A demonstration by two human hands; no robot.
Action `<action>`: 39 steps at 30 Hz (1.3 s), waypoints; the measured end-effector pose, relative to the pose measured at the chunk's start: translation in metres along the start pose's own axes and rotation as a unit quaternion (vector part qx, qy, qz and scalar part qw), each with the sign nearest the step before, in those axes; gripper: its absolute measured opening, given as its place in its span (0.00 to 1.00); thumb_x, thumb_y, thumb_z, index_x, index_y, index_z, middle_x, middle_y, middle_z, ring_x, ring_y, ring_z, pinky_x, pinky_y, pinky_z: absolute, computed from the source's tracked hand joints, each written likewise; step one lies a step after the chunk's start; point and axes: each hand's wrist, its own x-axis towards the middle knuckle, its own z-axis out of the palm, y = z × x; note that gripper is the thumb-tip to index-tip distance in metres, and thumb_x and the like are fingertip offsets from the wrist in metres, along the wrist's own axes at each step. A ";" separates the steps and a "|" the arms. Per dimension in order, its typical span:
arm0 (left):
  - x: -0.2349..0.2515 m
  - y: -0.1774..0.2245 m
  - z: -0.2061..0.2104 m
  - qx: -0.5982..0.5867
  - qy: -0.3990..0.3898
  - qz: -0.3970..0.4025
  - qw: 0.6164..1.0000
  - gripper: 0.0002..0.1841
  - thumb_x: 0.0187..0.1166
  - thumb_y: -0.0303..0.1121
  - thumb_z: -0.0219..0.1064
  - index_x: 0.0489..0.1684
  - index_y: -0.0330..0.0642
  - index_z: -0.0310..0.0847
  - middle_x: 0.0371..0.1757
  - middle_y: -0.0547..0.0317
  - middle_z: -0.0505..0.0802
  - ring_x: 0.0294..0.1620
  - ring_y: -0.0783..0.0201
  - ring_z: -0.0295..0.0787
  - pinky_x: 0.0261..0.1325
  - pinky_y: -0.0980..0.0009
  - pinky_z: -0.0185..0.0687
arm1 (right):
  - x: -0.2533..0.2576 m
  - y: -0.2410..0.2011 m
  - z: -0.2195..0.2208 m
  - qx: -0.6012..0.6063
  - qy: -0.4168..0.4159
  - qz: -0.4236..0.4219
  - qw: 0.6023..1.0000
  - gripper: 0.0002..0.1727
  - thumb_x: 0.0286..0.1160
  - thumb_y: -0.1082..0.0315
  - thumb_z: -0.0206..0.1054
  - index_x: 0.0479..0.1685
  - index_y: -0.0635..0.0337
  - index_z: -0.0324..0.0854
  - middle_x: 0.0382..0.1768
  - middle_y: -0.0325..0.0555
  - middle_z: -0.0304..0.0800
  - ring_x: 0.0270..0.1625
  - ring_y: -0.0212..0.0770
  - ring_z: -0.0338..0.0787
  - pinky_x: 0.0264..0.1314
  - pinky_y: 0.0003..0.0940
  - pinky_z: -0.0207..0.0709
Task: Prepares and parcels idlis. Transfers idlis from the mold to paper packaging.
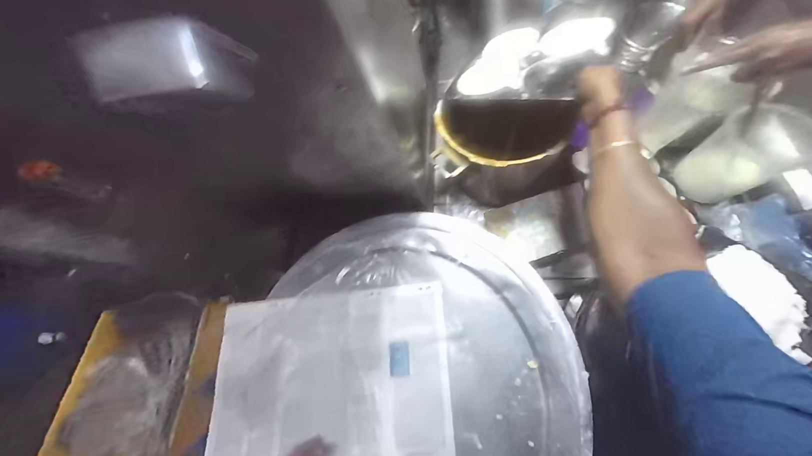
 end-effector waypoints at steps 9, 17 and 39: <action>0.056 -0.075 -0.028 0.006 0.123 -0.165 0.979 0.55 0.57 0.50 0.87 0.88 0.37 0.59 0.81 0.24 0.70 0.78 0.26 0.70 0.75 0.31 0.69 | -0.230 0.028 -0.169 -0.043 0.020 -0.101 0.994 0.21 0.70 0.64 0.73 0.60 0.58 0.77 0.42 0.37 0.83 0.39 0.29 0.83 0.43 0.34 0.82; 0.061 -0.136 -0.062 -0.071 -0.016 -0.102 0.992 0.33 0.71 0.49 0.78 0.68 0.32 0.80 0.58 0.31 0.89 0.63 0.33 0.85 0.69 0.30 0.72 | -0.536 0.139 -0.206 -0.061 0.138 0.017 0.988 0.16 0.80 0.66 0.65 0.59 0.67 0.78 0.37 0.37 0.85 0.34 0.23 0.85 0.41 0.26 0.84; 0.045 -0.202 -0.090 -0.216 0.155 -0.121 0.956 0.21 0.86 0.33 0.56 0.69 0.24 0.73 0.64 0.26 0.83 0.64 0.41 0.81 0.69 0.43 0.74 | -0.487 0.133 -0.101 -0.414 -0.105 -0.179 0.887 0.59 0.69 0.36 0.73 0.91 0.68 0.50 0.87 0.67 0.62 0.83 0.59 0.74 0.84 0.56 0.68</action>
